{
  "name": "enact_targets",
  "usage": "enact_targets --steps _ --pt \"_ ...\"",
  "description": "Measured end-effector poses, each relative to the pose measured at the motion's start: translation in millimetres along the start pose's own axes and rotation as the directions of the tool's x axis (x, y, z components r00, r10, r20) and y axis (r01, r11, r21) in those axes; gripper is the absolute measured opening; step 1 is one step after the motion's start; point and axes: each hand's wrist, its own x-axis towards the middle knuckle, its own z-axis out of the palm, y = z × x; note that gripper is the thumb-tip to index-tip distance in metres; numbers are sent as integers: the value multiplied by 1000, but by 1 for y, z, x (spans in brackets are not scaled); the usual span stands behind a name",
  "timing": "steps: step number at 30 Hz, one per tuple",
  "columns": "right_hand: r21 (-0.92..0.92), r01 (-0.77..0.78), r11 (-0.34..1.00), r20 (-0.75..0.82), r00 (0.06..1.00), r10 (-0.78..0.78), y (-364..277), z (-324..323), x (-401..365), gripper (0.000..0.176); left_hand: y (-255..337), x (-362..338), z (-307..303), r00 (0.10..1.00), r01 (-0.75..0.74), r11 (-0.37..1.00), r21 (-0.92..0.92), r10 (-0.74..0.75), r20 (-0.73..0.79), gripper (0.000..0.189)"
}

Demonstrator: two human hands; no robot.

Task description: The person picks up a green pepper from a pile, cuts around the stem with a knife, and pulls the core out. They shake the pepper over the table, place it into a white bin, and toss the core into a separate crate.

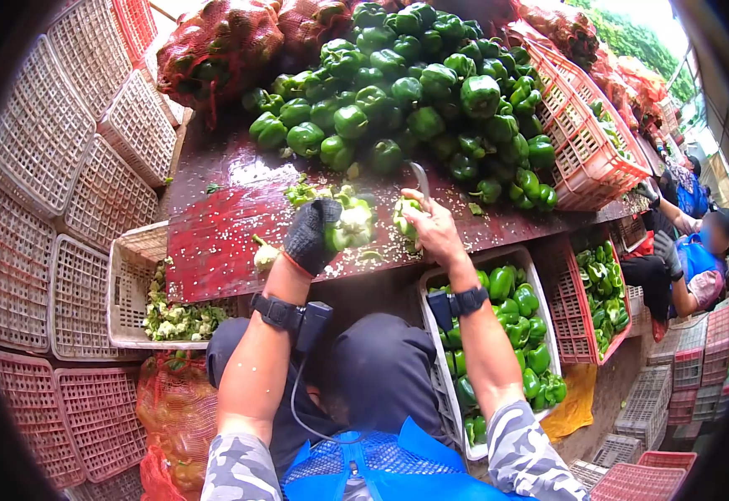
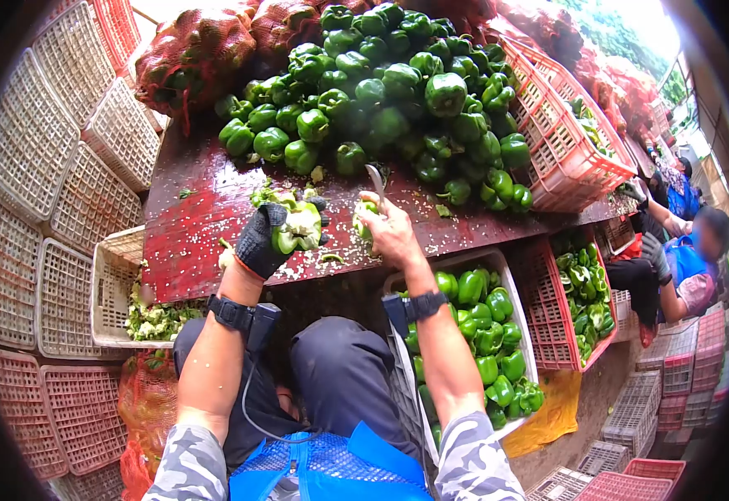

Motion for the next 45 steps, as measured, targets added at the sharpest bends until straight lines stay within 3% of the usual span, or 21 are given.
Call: enact_targets --steps 1,3,4,5,6,7,10,12,14,16,18,19,23,25,30,32,33,35,39,41,45 --pt "-43 -24 999 44 999 26 5 0 10 41 2 0 -4 976 -217 902 374 189 111 29" --pt "-186 71 980 14 997 -70 22 -1 27 41 1 -1 -13 811 -561 231 795 344 473 28" --pt "-328 156 932 -2 986 -166 27 -1 31 41 -5 -3 -20 813 -557 231 798 346 468 28" --pt "-357 281 891 -2 954 -301 31 -6 33 41 -13 -4 -27 942 -323 663 675 159 294 29" --pt "-565 422 709 -10 856 -518 34 -11 39 40 -20 -5 -34 975 16 917 399 -103 197 36" --pt "-593 379 711 -38 868 -494 29 -13 35 39 -12 -6 -31 947 -247 702 668 28 320 36" --pt "-455 340 823 -100 899 -426 -30 -1 4 38 -8 -3 -29 958 -194 719 667 -8 287 31" --pt "-378 744 551 306 662 -685 -59 8 -16 48 -4 -8 -21 961 -158 735 659 -40 275 30" --pt "-361 591 721 344 804 -486 -84 28 -39 61 11 -9 -10 846 -533 252 808 167 506 33" --pt "-371 693 618 418 719 -555 -85 34 -39 67 4 -7 -12 853 -522 352 777 204 481 39" --pt "-448 654 610 439 755 -486 -85 36 -40 59 10 -8 -8 828 -556 397 731 182 531 30" --pt "-448 656 607 443 753 -487 -86 36 -40 59 7 -11 -8 828 -560 229 796 186 529 38" --pt "-501 633 590 487 770 -413 -89 38 -43 54 6 -13 -8 805 -593 282 754 217 552 33" --pt "-521 646 558 486 762 -428 -89 40 -43 51 8 -8 -7 898 -356 532 769 -34 439 28" --pt "-495 707 504 438 705 -558 -82 46 -35 43 4 -7 -7 909 -376 450 810 11 416 26" --pt "-498 721 482 431 687 -584 -80 49 -31 42 -3 -5 -9 801 -599 285 748 196 566 25" --pt "-501 732 463 421 673 -608 -79 49 -30 42 -5 -5 -10 800 -599 284 749 197 566 25" --pt "-502 720 479 408 686 -603 -78 50 -29 41 -3 -5 -6 925 -346 526 777 54 376 22" --pt "-502 717 484 346 679 -647 -73 55 -27 38 -17 -3 -5 914 -398 502 768 150 376 21" --pt "-503 712 490 320 680 -660 -72 57 -27 37 -19 -6 -3 895 -427 294 855 272 353 22" --pt "-503 710 493 249 666 -704 -64 60 -27 36 -2 -11 10 905 -401 290 869 270 327 24"
